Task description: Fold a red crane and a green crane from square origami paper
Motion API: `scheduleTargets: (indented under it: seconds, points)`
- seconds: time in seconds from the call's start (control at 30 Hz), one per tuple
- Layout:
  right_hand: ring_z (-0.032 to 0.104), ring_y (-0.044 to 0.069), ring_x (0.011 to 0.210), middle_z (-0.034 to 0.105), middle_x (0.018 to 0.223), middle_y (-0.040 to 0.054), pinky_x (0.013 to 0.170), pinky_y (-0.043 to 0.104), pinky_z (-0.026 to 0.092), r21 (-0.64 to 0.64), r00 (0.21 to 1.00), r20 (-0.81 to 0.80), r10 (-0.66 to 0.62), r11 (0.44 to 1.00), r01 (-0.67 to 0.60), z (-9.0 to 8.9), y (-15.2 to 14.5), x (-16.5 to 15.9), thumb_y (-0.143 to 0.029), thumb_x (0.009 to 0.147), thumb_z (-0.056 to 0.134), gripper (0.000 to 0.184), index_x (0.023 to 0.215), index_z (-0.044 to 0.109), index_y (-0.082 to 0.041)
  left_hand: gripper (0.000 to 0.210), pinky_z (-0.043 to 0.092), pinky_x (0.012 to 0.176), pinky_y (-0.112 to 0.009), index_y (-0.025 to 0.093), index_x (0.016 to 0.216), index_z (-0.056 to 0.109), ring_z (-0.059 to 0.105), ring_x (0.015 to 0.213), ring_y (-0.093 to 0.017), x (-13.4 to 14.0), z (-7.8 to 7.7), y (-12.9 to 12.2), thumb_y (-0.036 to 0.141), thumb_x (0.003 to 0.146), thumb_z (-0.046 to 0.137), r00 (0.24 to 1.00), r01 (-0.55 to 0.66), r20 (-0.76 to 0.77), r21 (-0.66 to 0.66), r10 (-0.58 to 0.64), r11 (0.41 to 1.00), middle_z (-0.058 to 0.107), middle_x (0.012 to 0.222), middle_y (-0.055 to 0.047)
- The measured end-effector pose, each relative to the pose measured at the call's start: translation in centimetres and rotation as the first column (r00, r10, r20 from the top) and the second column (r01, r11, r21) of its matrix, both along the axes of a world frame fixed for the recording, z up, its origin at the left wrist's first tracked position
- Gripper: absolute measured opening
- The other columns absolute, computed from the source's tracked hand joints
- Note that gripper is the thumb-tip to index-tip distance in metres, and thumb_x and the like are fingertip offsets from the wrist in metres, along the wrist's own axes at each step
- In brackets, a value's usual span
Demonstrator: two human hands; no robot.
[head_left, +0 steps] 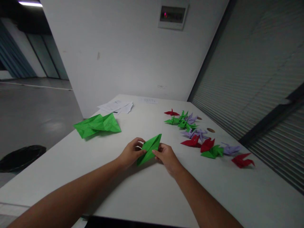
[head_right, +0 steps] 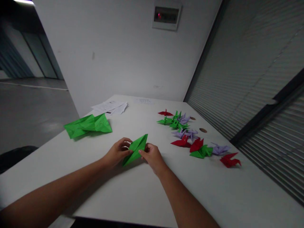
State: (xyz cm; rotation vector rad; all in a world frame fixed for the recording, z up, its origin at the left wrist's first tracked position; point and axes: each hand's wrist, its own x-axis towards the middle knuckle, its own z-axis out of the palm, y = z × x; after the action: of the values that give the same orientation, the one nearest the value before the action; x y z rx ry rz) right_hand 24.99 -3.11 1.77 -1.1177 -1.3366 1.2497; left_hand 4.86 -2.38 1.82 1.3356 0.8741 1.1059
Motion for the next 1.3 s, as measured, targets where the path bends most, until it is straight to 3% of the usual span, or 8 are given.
scheduleTargets:
  seconds: [0.3,0.43,0.57,0.73,0.87,1.0,1.1,1.3]
  points:
    - [0.055,0.013,0.056,0.06,0.066,-0.0027,0.052,0.026,0.044,0.08,0.996,0.031,0.088,0.993,-0.091,-0.8,0.2,-0.3,-0.04,0.074,0.079,0.03,0.073,0.057,-0.02,0.031,0.038,0.055,-0.022,0.018,0.077,0.054,0.052,0.06,-0.01,0.4,-0.2,0.2,0.026,0.068,0.082,0.997,-0.077,-0.014,0.012,0.077,0.997,0.054,0.066,0.005]
    - [0.056,0.014,0.056,0.063,0.068,-0.0019,0.052,0.025,0.043,0.071,0.994,0.021,0.103,0.992,-0.104,-0.9,0.1,-0.2,-0.044,0.077,0.075,0.031,0.079,0.055,-0.021,0.035,0.039,0.054,-0.023,0.019,0.075,0.052,0.052,0.056,-0.011,0.4,-0.1,0.3,0.034,0.068,0.083,0.993,-0.095,0.053,-0.105,0.101,0.99,0.054,0.063,0.006]
    - [0.051,0.014,0.056,0.054,0.063,-0.0041,0.053,0.025,0.037,0.168,0.989,0.149,0.01,0.985,-0.035,-0.8,0.3,-0.1,-0.038,0.078,0.071,0.027,0.073,0.051,-0.022,0.037,0.047,0.056,-0.025,0.019,0.075,0.051,0.057,0.058,-0.012,0.4,0.3,-0.1,0.031,0.065,0.084,0.99,-0.091,0.096,-0.158,0.107,0.983,0.057,0.066,0.005]
    - [0.046,0.015,0.063,0.046,0.067,-0.0029,0.057,0.027,0.036,0.403,0.924,0.337,-0.179,0.915,0.031,-0.4,0.2,-0.6,-0.026,0.077,0.067,0.026,0.062,0.045,-0.022,0.043,0.048,0.053,-0.023,0.02,0.079,0.046,0.058,0.058,-0.011,1.0,0.5,-0.5,0.024,0.061,0.085,0.993,-0.079,0.082,-0.102,0.087,0.992,0.06,0.07,0.006]
    - [0.051,0.017,0.071,0.05,0.08,0.0009,0.059,0.028,0.041,0.473,0.925,0.338,-0.173,0.881,-0.008,0.0,-0.4,-1.1,-0.029,0.08,0.068,0.021,0.068,0.053,-0.021,0.041,0.049,0.053,-0.022,0.021,0.08,0.046,0.059,0.059,-0.012,1.2,0.4,-0.5,0.026,0.065,0.083,0.993,-0.094,0.067,-0.102,0.101,0.99,0.062,0.071,0.005]
    - [0.057,0.024,0.101,0.055,0.102,0.0072,0.086,0.037,0.049,0.529,0.938,0.313,-0.151,0.848,-0.04,0.2,-0.9,-1.1,-0.038,0.088,0.065,0.018,0.083,0.068,-0.021,0.036,0.052,0.058,-0.026,0.019,0.079,0.051,0.062,0.062,-0.014,1.1,0.4,-0.4,0.03,0.067,0.083,0.992,-0.068,0.09,-0.155,0.083,0.985,0.065,0.072,0.003]
    - [0.052,0.027,0.121,0.054,0.118,0.0097,0.107,0.045,0.041,0.536,0.934,0.338,-0.118,0.84,-0.088,0.3,-1.2,-0.9,-0.039,0.096,0.059,0.023,0.087,0.074,-0.023,0.034,0.052,0.06,-0.025,0.017,0.081,0.058,0.063,0.064,-0.014,0.9,0.3,-0.3,0.031,0.066,0.085,0.991,-0.05,0.116,-0.163,0.07,0.985,0.066,0.073,0.001]
    - [0.057,0.024,0.114,0.051,0.123,0.0096,0.104,0.042,0.047,0.55,0.946,0.321,-0.048,0.822,-0.145,0.1,-1.2,-1.2,-0.03,0.092,0.066,0.012,0.091,0.076,-0.023,0.032,0.046,0.058,-0.024,0.015,0.079,0.066,0.059,0.06,-0.013,0.4,-0.2,0.1,0.035,0.066,0.088,0.988,-0.027,0.145,-0.163,0.051,0.986,0.067,0.069,0.0]
